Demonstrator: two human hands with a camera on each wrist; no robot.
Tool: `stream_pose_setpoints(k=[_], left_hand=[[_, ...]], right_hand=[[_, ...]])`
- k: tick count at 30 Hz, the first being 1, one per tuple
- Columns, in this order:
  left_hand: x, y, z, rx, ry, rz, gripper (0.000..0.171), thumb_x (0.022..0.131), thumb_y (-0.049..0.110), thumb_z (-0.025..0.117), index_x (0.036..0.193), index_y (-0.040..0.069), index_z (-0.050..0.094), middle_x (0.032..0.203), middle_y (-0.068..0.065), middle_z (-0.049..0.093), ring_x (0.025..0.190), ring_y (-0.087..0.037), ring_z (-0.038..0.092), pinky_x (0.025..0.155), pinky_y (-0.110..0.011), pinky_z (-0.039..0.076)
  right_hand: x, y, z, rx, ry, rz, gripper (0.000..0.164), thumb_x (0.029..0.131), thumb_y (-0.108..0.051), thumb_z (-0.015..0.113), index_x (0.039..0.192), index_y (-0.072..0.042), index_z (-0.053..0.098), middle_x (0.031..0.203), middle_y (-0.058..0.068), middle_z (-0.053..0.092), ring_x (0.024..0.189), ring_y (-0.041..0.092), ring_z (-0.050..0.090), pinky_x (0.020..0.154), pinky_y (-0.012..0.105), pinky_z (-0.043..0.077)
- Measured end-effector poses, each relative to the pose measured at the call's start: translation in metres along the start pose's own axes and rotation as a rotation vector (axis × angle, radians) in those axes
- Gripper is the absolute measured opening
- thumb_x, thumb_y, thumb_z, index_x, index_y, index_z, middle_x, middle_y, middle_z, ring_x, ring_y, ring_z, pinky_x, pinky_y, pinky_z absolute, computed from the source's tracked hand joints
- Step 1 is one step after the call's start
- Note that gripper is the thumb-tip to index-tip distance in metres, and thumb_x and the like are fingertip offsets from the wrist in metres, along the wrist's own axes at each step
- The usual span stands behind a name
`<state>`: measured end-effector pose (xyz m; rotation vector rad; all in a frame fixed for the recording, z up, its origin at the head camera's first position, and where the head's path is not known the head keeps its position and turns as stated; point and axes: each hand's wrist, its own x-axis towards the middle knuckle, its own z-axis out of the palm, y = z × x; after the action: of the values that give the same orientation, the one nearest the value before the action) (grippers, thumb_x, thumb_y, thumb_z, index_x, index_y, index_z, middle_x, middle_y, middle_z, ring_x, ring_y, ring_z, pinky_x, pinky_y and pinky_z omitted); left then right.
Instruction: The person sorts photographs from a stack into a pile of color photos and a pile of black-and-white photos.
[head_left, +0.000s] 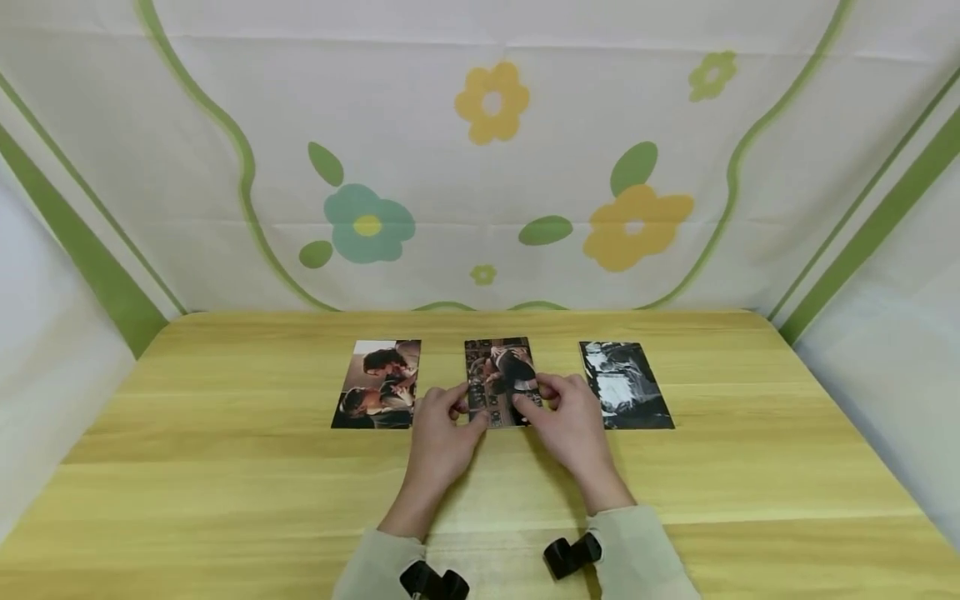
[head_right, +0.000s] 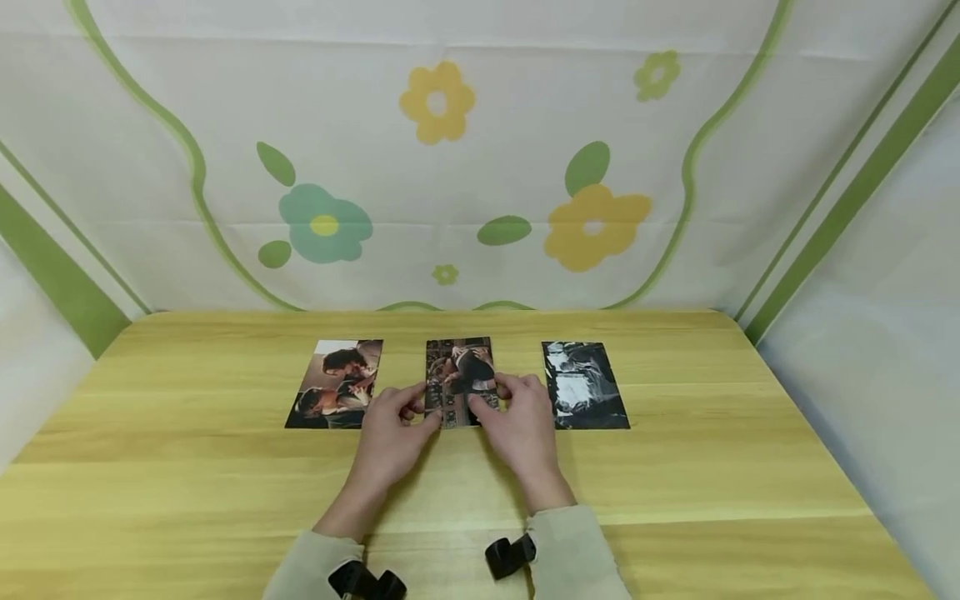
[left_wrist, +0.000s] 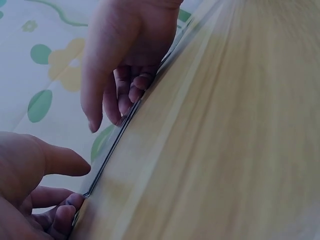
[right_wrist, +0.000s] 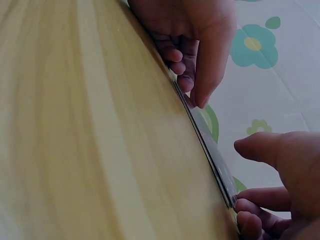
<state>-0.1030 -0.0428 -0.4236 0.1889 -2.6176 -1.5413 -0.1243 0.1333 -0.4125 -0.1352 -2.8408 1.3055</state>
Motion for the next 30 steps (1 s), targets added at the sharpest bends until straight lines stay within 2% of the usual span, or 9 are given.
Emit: stream_pose_setpoints(k=[6,10,14,23,30], left_hand=[[0.0011,0.0003,-0.0058,-0.026,0.047,-0.023,0.046,0.090,0.010,0.079,0.135,-0.001,0.073,0.099,-0.010,0.065,0.087,-0.020,0.050,0.077,-0.032,0.039],[0.0002,0.0010,-0.0042,-0.047,0.044,-0.044,0.045,0.091,0.010,0.079,0.135,0.001,0.073,0.100,-0.009,0.065,0.088,-0.020,0.050,0.078,-0.031,0.039],[-0.0004,0.0014,-0.0016,-0.068,0.050,-0.034,0.044,0.091,0.009,0.080,0.133,0.002,0.075,0.099,-0.009,0.065,0.087,-0.019,0.050,0.078,-0.030,0.039],[0.0001,0.0009,-0.0004,-0.083,0.068,-0.027,0.039,0.090,0.008,0.080,0.130,0.004,0.077,0.097,-0.009,0.067,0.083,-0.017,0.051,0.077,-0.030,0.041],[0.0006,0.0002,-0.0011,-0.137,0.062,-0.051,0.039,0.091,0.005,0.079,0.130,0.004,0.077,0.099,-0.009,0.069,0.083,-0.017,0.054,0.076,-0.028,0.043]], right_hand=[[-0.0005,-0.0046,0.0039,-0.004,-0.004,-0.020,0.060,0.095,-0.036,0.082,0.141,0.000,0.068,0.114,0.011,0.064,0.104,0.025,0.059,0.089,0.040,0.051],[-0.0019,-0.0037,0.0025,-0.001,-0.001,-0.011,0.059,0.093,-0.031,0.084,0.140,-0.001,0.069,0.115,0.011,0.064,0.104,0.025,0.060,0.089,0.040,0.052],[-0.0026,-0.0014,0.0011,-0.004,0.018,0.004,0.056,0.091,-0.028,0.085,0.139,-0.002,0.070,0.115,0.010,0.065,0.103,0.024,0.059,0.088,0.037,0.051],[-0.0019,0.0007,0.0026,0.018,0.067,0.009,0.051,0.092,-0.033,0.085,0.133,-0.004,0.074,0.111,0.009,0.067,0.100,0.024,0.061,0.085,0.035,0.050],[-0.0020,0.0017,0.0041,0.056,0.071,0.020,0.048,0.089,-0.024,0.085,0.132,-0.004,0.074,0.110,0.009,0.066,0.098,0.022,0.060,0.085,0.034,0.049]])
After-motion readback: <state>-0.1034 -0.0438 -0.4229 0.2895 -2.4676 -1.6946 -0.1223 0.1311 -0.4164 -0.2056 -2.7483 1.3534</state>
